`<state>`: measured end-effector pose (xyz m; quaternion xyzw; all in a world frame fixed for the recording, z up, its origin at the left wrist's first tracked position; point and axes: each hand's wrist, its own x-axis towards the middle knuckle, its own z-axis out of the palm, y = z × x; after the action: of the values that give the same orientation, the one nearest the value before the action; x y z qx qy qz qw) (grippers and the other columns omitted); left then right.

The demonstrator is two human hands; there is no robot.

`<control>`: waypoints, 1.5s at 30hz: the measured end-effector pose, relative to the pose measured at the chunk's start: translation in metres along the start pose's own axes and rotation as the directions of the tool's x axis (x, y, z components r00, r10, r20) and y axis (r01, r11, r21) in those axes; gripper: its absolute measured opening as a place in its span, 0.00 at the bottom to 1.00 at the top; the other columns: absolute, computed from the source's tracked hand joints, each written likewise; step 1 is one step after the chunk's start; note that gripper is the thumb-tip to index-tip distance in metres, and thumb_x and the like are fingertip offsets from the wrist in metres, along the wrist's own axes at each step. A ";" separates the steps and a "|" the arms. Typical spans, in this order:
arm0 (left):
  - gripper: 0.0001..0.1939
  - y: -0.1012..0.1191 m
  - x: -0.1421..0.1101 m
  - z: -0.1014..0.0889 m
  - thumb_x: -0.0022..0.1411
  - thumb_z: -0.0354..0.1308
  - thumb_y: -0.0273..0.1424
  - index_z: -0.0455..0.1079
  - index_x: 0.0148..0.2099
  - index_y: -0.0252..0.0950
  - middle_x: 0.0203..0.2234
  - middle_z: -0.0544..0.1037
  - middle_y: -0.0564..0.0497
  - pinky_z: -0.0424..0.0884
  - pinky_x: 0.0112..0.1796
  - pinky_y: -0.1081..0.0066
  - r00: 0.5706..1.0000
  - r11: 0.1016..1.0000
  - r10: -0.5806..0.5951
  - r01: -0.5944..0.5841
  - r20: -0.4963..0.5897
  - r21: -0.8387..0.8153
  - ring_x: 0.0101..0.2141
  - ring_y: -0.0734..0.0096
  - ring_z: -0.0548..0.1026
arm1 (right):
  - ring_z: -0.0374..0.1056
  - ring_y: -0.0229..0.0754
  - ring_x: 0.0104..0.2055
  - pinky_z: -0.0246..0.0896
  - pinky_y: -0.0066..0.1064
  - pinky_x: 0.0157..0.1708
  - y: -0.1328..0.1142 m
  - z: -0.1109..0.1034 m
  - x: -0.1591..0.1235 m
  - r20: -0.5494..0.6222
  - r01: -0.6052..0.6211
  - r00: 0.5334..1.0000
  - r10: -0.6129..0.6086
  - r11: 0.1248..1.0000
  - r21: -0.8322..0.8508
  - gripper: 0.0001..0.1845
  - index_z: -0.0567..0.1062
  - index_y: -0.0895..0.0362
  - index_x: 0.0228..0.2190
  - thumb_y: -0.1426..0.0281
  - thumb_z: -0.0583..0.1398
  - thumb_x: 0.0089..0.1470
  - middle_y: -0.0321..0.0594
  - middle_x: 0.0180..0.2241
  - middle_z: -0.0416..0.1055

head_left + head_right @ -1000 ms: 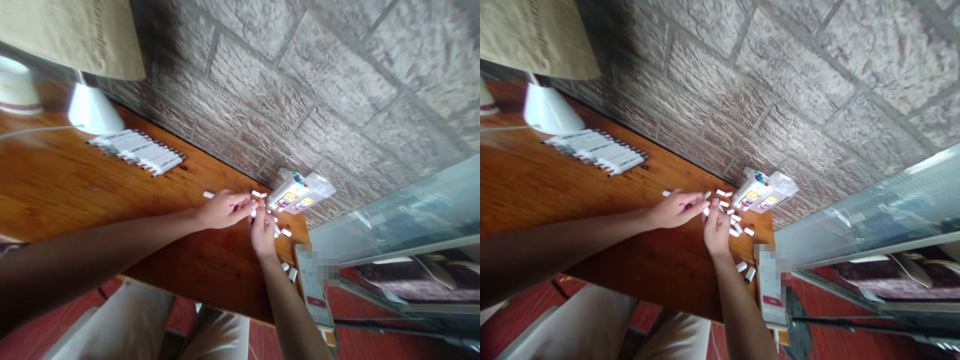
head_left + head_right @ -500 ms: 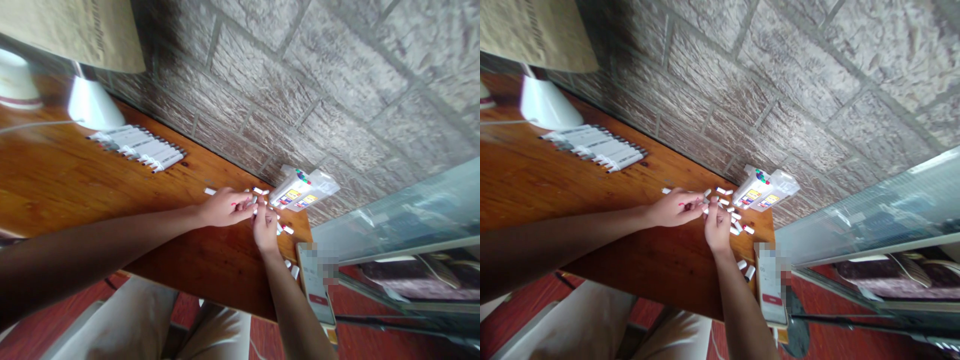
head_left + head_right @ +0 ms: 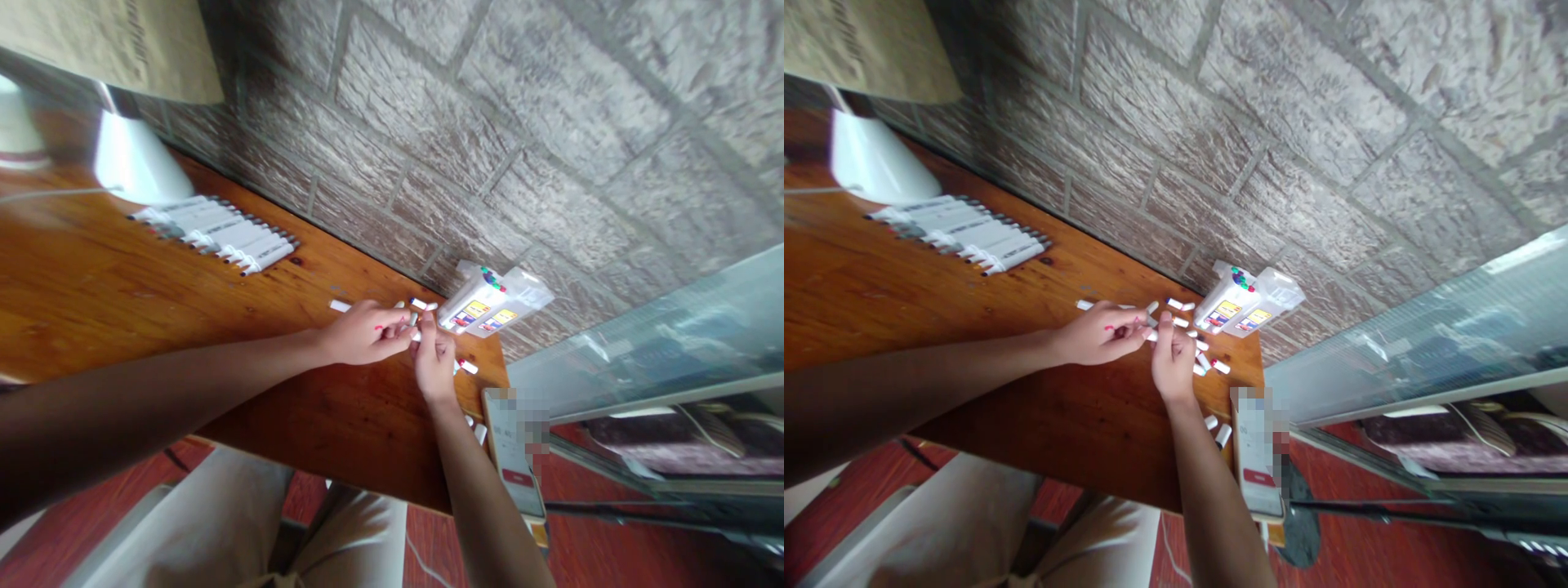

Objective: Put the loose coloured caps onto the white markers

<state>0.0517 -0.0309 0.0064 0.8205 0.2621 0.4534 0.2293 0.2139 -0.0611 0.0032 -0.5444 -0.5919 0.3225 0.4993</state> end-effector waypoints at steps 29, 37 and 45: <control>0.20 -0.002 -0.001 0.005 0.70 0.49 0.41 0.63 0.28 0.35 0.20 0.72 0.52 0.59 0.29 0.73 0.966 0.997 -0.044 0.026 0.254 0.072 0.23 0.75 0.69 | 0.56 0.31 0.20 0.54 0.25 0.24 -0.003 -0.006 0.005 0.063 0.044 0.997 -0.040 0.997 -0.066 0.32 0.63 0.57 0.15 0.49 0.52 0.63 0.33 0.16 0.62; 0.20 -0.003 -0.001 0.005 0.70 0.50 0.41 0.62 0.27 0.35 0.20 0.72 0.53 0.59 0.28 0.73 0.968 0.998 -0.032 0.017 0.251 0.061 0.23 0.76 0.69 | 0.59 0.31 0.21 0.55 0.25 0.25 -0.003 -0.008 0.005 0.089 0.052 0.995 -0.045 0.996 -0.075 0.33 0.66 0.58 0.17 0.49 0.51 0.64 0.34 0.17 0.66; 0.20 -0.004 0.000 0.007 0.70 0.49 0.41 0.62 0.27 0.35 0.20 0.72 0.53 0.59 0.29 0.73 0.970 0.998 -0.017 0.000 0.243 0.070 0.23 0.76 0.68 | 0.59 0.32 0.21 0.52 0.26 0.25 -0.001 -0.009 0.006 0.084 0.063 0.995 -0.055 0.993 -0.098 0.33 0.66 0.58 0.16 0.48 0.51 0.64 0.34 0.17 0.65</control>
<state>0.0564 -0.0288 0.0002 0.8762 0.2512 0.3390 0.2329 0.2223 -0.0569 0.0084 -0.5374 -0.6429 0.2993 0.4563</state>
